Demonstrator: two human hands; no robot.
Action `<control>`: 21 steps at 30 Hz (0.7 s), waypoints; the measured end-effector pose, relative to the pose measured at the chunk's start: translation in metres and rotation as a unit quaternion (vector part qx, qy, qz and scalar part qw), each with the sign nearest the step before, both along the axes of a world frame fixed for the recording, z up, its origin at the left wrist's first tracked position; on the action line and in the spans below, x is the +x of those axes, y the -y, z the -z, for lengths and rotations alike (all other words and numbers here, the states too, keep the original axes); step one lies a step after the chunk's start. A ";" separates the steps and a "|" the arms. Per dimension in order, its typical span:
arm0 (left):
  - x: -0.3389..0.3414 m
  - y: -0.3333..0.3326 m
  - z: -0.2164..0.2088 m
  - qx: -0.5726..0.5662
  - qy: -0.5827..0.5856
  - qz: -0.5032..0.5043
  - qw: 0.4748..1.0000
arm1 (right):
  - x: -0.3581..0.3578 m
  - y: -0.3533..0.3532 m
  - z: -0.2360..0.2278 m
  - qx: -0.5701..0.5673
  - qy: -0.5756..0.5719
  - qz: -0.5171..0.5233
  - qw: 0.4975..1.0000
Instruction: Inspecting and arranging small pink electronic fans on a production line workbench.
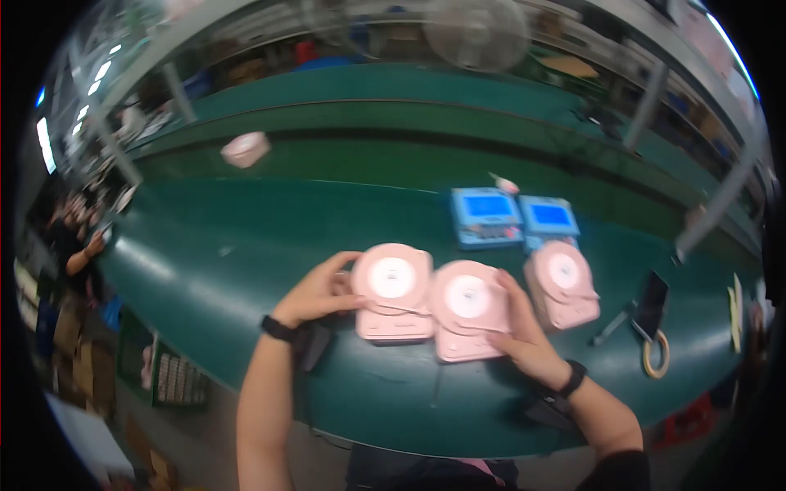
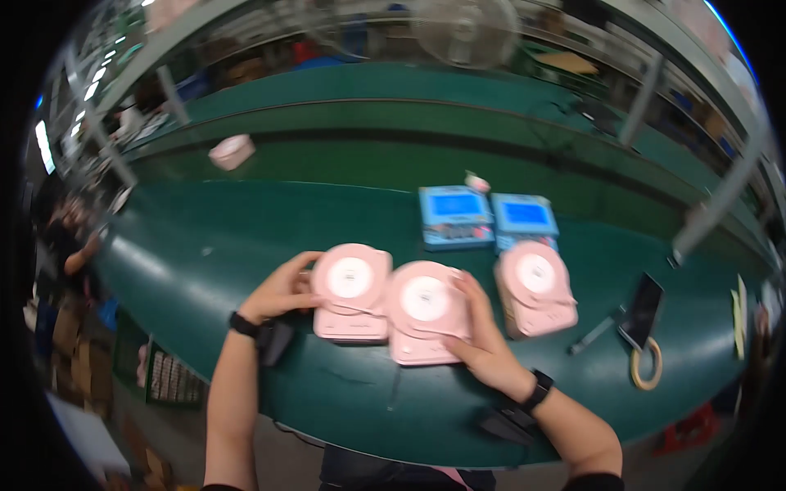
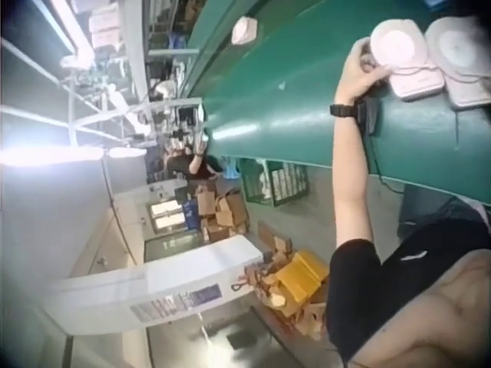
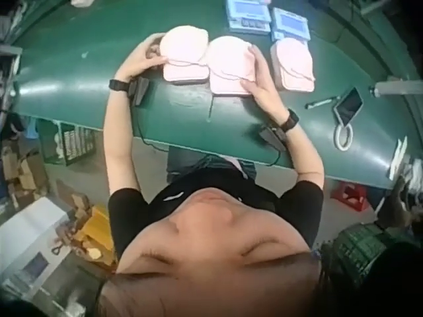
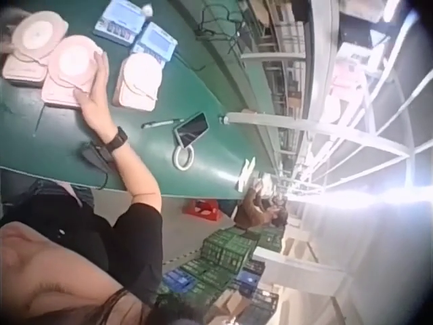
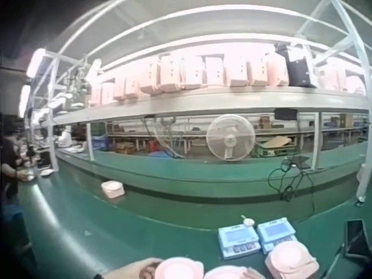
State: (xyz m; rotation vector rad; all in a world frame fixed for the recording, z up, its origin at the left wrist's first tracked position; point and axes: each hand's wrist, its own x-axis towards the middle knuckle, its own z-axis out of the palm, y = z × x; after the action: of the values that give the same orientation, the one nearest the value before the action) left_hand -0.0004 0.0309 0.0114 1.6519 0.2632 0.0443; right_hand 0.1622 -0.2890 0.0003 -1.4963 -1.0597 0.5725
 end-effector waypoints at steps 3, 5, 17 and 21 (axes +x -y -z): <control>0.009 0.004 0.011 0.020 0.037 0.042 0.998 | 0.002 0.014 0.007 -0.019 0.035 0.023 0.999; 0.018 0.008 0.006 0.064 0.018 0.051 0.996 | -0.005 0.019 0.002 -0.013 0.025 0.048 0.998; 0.013 0.006 0.002 0.077 -0.003 0.034 0.996 | -0.020 0.007 -0.001 0.003 -0.056 0.089 0.994; 0.016 0.005 0.000 0.071 -0.004 0.039 0.997 | -0.019 0.008 0.001 -0.009 -0.027 0.100 0.995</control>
State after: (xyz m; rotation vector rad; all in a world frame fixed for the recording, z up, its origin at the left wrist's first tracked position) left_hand 0.0159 0.0264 0.0110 1.8028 0.2054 -0.0023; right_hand 0.1435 -0.2966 -0.0002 -1.5722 -0.8530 0.4783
